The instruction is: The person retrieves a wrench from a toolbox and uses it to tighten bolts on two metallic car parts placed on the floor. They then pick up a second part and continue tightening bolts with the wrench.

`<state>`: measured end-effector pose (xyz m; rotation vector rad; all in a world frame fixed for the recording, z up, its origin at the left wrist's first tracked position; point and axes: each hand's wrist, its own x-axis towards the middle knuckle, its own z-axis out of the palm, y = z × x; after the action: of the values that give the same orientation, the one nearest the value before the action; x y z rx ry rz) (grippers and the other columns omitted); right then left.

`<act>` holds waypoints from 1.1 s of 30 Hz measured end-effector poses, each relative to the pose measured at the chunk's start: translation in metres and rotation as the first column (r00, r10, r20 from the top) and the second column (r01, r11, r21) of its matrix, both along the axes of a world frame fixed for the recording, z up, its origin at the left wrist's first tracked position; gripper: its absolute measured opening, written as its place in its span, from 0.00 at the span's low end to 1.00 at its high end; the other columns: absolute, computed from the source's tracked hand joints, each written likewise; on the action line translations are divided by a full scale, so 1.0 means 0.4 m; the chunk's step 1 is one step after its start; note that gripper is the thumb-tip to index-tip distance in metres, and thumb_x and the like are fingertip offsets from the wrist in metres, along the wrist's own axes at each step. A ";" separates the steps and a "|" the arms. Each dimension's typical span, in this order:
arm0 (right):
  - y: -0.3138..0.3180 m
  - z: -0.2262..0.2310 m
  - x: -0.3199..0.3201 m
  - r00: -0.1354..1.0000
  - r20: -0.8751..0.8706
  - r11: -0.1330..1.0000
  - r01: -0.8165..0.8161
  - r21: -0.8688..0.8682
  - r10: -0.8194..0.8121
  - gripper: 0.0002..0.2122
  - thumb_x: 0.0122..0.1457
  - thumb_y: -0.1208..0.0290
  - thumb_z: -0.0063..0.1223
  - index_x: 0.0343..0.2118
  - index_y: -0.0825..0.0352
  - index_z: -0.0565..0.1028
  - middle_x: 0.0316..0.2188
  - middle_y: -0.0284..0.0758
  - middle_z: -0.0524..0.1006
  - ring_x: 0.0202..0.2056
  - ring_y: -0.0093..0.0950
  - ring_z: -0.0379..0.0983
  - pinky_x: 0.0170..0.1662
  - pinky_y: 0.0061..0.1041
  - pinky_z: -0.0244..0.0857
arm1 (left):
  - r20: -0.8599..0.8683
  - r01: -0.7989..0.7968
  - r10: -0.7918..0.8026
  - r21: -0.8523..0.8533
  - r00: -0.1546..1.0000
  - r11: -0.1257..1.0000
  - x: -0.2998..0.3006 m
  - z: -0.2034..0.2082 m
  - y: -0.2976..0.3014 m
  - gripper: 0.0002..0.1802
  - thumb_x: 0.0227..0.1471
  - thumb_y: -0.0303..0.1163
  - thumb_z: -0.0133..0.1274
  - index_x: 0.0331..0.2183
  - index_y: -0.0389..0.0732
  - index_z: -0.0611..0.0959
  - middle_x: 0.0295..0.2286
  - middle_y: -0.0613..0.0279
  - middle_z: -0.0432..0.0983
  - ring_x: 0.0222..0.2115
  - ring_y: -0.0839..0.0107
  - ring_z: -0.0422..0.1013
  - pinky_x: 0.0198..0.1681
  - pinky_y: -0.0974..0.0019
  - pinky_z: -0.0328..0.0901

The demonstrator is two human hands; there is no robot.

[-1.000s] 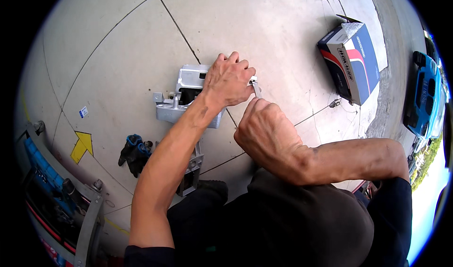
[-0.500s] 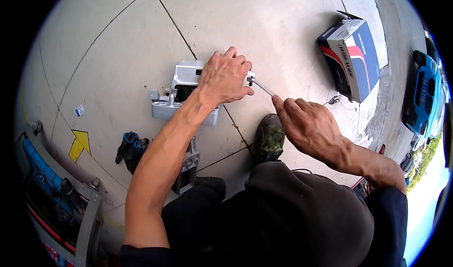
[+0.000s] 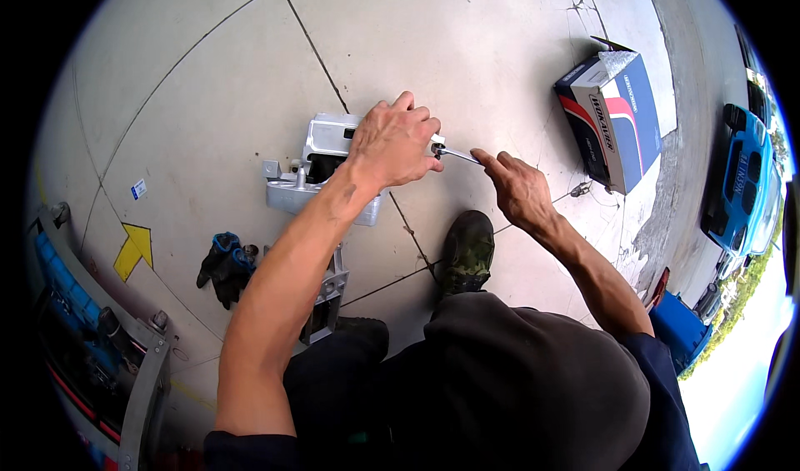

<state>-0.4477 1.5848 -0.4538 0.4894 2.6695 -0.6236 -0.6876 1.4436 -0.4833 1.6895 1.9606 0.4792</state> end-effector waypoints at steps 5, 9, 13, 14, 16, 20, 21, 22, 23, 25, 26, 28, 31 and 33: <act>0.012 -0.003 0.049 0.999 0.032 0.984 -0.013 -0.175 0.018 0.23 0.69 0.75 0.47 0.66 0.55 0.67 0.34 0.38 0.78 0.32 0.42 0.78 0.32 0.41 0.74 | -0.029 0.095 -0.097 -0.050 0.995 0.994 0.024 0.005 0.008 0.26 0.40 0.54 0.73 0.36 0.45 0.89 0.34 0.70 0.82 0.46 0.66 0.72 0.47 0.60 0.69; 0.024 -0.034 0.038 0.999 -0.041 0.983 -0.042 -0.179 0.036 0.24 0.67 0.77 0.47 0.67 0.57 0.66 0.33 0.39 0.78 0.30 0.43 0.78 0.32 0.41 0.74 | -0.068 0.074 -0.075 -0.016 0.995 0.997 0.012 -0.015 0.013 0.26 0.39 0.53 0.74 0.35 0.45 0.88 0.34 0.69 0.82 0.45 0.66 0.72 0.47 0.58 0.69; -0.019 0.078 0.010 0.980 0.176 0.996 -0.082 -0.043 0.088 0.28 0.61 0.80 0.49 0.66 0.62 0.66 0.33 0.42 0.79 0.30 0.43 0.80 0.32 0.43 0.74 | -0.071 0.119 -0.123 -0.069 0.990 0.991 0.014 -0.002 0.016 0.26 0.41 0.54 0.73 0.37 0.45 0.88 0.35 0.70 0.82 0.46 0.66 0.72 0.48 0.58 0.69; -0.032 0.102 -0.007 0.973 0.215 0.997 -0.076 -0.025 0.079 0.28 0.61 0.80 0.49 0.66 0.63 0.66 0.33 0.43 0.79 0.30 0.44 0.80 0.32 0.43 0.74 | -0.058 0.111 -0.115 -0.065 0.992 0.992 0.015 -0.002 0.010 0.27 0.41 0.54 0.73 0.37 0.45 0.88 0.35 0.70 0.82 0.46 0.66 0.72 0.48 0.58 0.69; -0.055 0.157 -0.051 0.955 0.271 0.991 -0.134 0.024 0.123 0.27 0.59 0.81 0.50 0.64 0.72 0.67 0.33 0.45 0.79 0.30 0.43 0.81 0.31 0.41 0.76 | -0.070 0.090 -0.092 -0.024 0.993 0.996 0.015 -0.001 0.004 0.27 0.40 0.55 0.73 0.36 0.45 0.88 0.35 0.70 0.82 0.46 0.66 0.73 0.48 0.59 0.69; -0.112 0.233 -0.164 0.904 0.399 0.952 -0.245 0.185 0.155 0.18 0.61 0.82 0.50 0.54 0.80 0.73 0.30 0.47 0.80 0.28 0.42 0.83 0.30 0.38 0.77 | -0.065 0.100 -0.104 -0.056 0.993 0.993 0.012 -0.004 0.014 0.24 0.40 0.54 0.73 0.34 0.46 0.88 0.34 0.70 0.82 0.46 0.66 0.73 0.48 0.58 0.69; -0.125 0.238 -0.188 0.875 0.448 0.934 -0.298 0.198 0.184 0.16 0.60 0.82 0.51 0.51 0.80 0.74 0.30 0.46 0.80 0.28 0.40 0.83 0.30 0.36 0.78 | -0.069 0.100 -0.104 -0.052 0.992 0.994 0.011 -0.006 0.012 0.24 0.40 0.54 0.73 0.34 0.46 0.88 0.34 0.70 0.82 0.46 0.66 0.73 0.47 0.58 0.69; -0.134 0.241 -0.211 0.842 0.499 0.914 -0.347 0.211 0.205 0.14 0.60 0.81 0.52 0.48 0.81 0.75 0.29 0.46 0.80 0.28 0.39 0.83 0.30 0.35 0.78 | -0.072 0.104 -0.107 -0.043 0.992 0.994 0.012 -0.008 0.014 0.24 0.40 0.54 0.73 0.34 0.46 0.88 0.34 0.70 0.82 0.46 0.66 0.73 0.47 0.58 0.69; -0.144 0.248 -0.234 0.806 0.548 0.891 -0.397 0.221 0.223 0.12 0.59 0.81 0.54 0.45 0.81 0.76 0.29 0.45 0.81 0.29 0.37 0.83 0.30 0.34 0.79 | -0.076 0.106 -0.109 -0.034 0.991 0.994 0.012 -0.011 0.017 0.24 0.40 0.54 0.73 0.34 0.46 0.88 0.34 0.70 0.82 0.46 0.66 0.73 0.47 0.58 0.69; -0.163 0.275 -0.285 0.750 0.614 0.872 -0.447 0.198 0.245 0.08 0.53 0.78 0.64 0.37 0.71 0.84 0.39 0.44 0.82 0.35 0.29 0.84 0.31 0.24 0.80 | -0.073 0.104 -0.106 -0.024 0.992 0.994 0.010 -0.011 0.014 0.24 0.40 0.53 0.73 0.34 0.47 0.88 0.34 0.71 0.82 0.46 0.66 0.73 0.47 0.58 0.69; -0.162 0.279 -0.301 0.730 0.629 0.866 -0.468 0.175 0.267 0.10 0.53 0.78 0.63 0.39 0.71 0.84 0.39 0.44 0.83 0.35 0.29 0.84 0.30 0.25 0.80 | -0.071 0.103 -0.104 -0.019 0.992 0.994 0.010 -0.012 0.015 0.24 0.40 0.53 0.73 0.34 0.47 0.88 0.34 0.71 0.82 0.46 0.66 0.73 0.47 0.58 0.69; -0.176 0.273 -0.306 0.705 0.657 0.849 -0.495 0.185 0.268 0.14 0.53 0.77 0.63 0.44 0.72 0.83 0.40 0.43 0.83 0.34 0.29 0.84 0.27 0.27 0.79 | -0.065 0.106 -0.110 -0.050 0.992 0.993 0.011 -0.010 0.017 0.22 0.41 0.50 0.73 0.35 0.47 0.88 0.34 0.71 0.81 0.46 0.66 0.73 0.47 0.59 0.69; -0.210 0.251 -0.284 0.688 0.684 0.782 -0.557 0.281 0.244 0.22 0.55 0.75 0.61 0.54 0.76 0.79 0.38 0.41 0.84 0.32 0.28 0.82 0.23 0.29 0.77 | -0.102 0.109 -0.114 -0.055 0.988 0.993 0.019 -0.019 0.019 0.19 0.43 0.45 0.72 0.35 0.47 0.88 0.35 0.71 0.81 0.47 0.66 0.73 0.46 0.59 0.69; -0.218 0.246 -0.266 0.663 0.698 0.697 -0.635 0.333 0.271 0.26 0.57 0.74 0.59 0.59 0.79 0.75 0.35 0.40 0.84 0.30 0.27 0.81 0.22 0.30 0.76 | -0.130 0.105 -0.110 -0.044 0.985 0.993 0.024 -0.030 0.016 0.17 0.44 0.43 0.72 0.35 0.47 0.87 0.34 0.71 0.81 0.47 0.66 0.73 0.46 0.59 0.70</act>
<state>-0.5541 1.4975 -0.3552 0.0581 2.1386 0.4480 -0.6779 1.4500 -0.4952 1.8341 1.9439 0.2959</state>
